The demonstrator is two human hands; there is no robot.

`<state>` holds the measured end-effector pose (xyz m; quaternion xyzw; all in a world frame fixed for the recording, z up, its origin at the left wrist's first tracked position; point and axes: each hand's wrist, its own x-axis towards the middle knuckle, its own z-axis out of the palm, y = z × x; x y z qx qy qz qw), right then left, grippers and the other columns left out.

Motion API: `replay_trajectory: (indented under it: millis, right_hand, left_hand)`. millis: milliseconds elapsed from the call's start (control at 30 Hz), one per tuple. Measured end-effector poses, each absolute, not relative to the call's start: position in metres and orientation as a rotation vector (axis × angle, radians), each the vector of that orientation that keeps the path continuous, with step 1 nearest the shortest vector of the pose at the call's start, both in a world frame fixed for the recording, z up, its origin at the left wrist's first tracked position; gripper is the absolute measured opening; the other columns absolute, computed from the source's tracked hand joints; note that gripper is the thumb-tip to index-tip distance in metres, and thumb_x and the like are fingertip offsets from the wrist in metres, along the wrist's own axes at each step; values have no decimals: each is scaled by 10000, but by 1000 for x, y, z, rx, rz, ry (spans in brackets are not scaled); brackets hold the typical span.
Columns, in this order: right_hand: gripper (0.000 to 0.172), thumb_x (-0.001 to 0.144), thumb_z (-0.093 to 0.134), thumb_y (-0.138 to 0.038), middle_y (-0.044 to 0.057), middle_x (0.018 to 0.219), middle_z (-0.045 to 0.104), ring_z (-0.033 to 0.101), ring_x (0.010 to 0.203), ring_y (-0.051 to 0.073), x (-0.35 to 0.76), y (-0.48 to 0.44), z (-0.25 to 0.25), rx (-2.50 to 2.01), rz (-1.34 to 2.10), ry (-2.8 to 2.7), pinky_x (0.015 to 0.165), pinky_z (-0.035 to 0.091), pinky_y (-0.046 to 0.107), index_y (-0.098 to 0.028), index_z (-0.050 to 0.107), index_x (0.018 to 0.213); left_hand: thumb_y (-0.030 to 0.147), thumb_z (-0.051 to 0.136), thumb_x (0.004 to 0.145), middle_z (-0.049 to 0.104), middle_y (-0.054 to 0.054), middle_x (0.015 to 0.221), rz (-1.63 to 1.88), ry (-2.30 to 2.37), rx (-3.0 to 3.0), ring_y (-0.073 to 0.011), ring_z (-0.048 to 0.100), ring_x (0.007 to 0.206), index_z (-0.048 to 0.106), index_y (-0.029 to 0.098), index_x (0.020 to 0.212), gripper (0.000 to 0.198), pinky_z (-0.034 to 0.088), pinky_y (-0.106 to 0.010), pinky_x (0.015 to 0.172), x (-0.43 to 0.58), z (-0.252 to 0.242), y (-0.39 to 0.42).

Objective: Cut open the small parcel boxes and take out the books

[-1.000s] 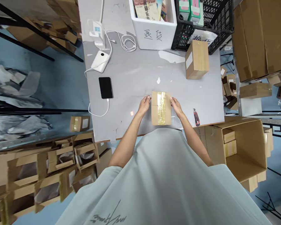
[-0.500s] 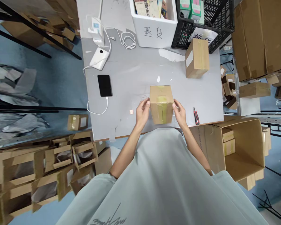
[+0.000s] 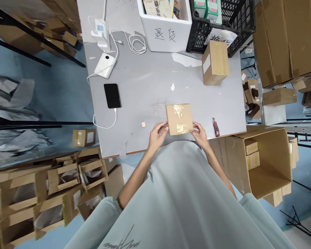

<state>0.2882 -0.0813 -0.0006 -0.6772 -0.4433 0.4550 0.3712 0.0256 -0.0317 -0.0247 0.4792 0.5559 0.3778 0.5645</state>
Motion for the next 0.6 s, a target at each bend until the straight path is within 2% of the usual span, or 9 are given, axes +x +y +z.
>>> replay_trajectory:
  millis: [100, 167, 233, 333, 433, 600]
  right_hand:
    - [738, 973, 699, -480, 207, 1640, 606, 682, 1395, 337, 279, -93, 6, -1855, 1066, -1263, 1165, 628, 586, -221, 550, 1647]
    - [699, 1026, 640, -398, 197, 1743, 497, 547, 1571, 359, 265, -96, 18, -1920, 879, -1397, 1287, 520, 633, -247, 503, 1695]
    - [593, 1080, 580, -347, 172, 1788, 443, 414, 1680, 358, 247, -92, 32, -1908, 724, -1553, 1374, 407, 643, -268, 541, 1667]
    - [481, 1125, 573, -389, 181, 1729, 514, 441, 1657, 363, 216, -79, 46, -1820, 705, -1767, 1382, 402, 612, -258, 616, 1586]
    - [546, 1105, 642, -454, 234, 1689, 535, 469, 1618, 414, 194, -65, 45, -1852, 763, -1874, 1354, 424, 633, -204, 604, 1589]
    - [609, 1059, 662, -347, 219, 1697, 528, 460, 1619, 413, 208, -66, 35, -1981, 718, -1821, 1347, 421, 645, -207, 555, 1641]
  left_hand:
    - [623, 760, 964, 778, -142, 1388, 861, 1336, 1094, -297, 794, 1230, 782, 235, 1288, 506, 673, -467, 1078, 28, -31, -38]
    - [636, 743, 975, 780, -142, 1405, 858, 1349, 1094, -302, 781, 1273, 777, 237, 1290, 510, 665, -470, 1095, 31, -34, -39]
    - [649, 733, 982, 783, -143, 1411, 865, 1353, 1097, -304, 775, 1293, 772, 234, 1297, 522, 659, -474, 1109, 34, -35, -37]
    - [662, 747, 976, 791, -140, 1408, 875, 1344, 1090, -307, 777, 1293, 772, 233, 1305, 542, 653, -484, 1121, 37, -34, -32]
    - [661, 745, 985, 799, -136, 1391, 872, 1296, 1102, -299, 797, 1240, 804, 239, 1285, 522, 646, -476, 1130, 34, -35, -26]
    - [612, 746, 966, 811, -151, 1393, 776, 1282, 1050, -320, 794, 1248, 823, 232, 1269, 492, 605, -525, 1184, 22, -62, -20]
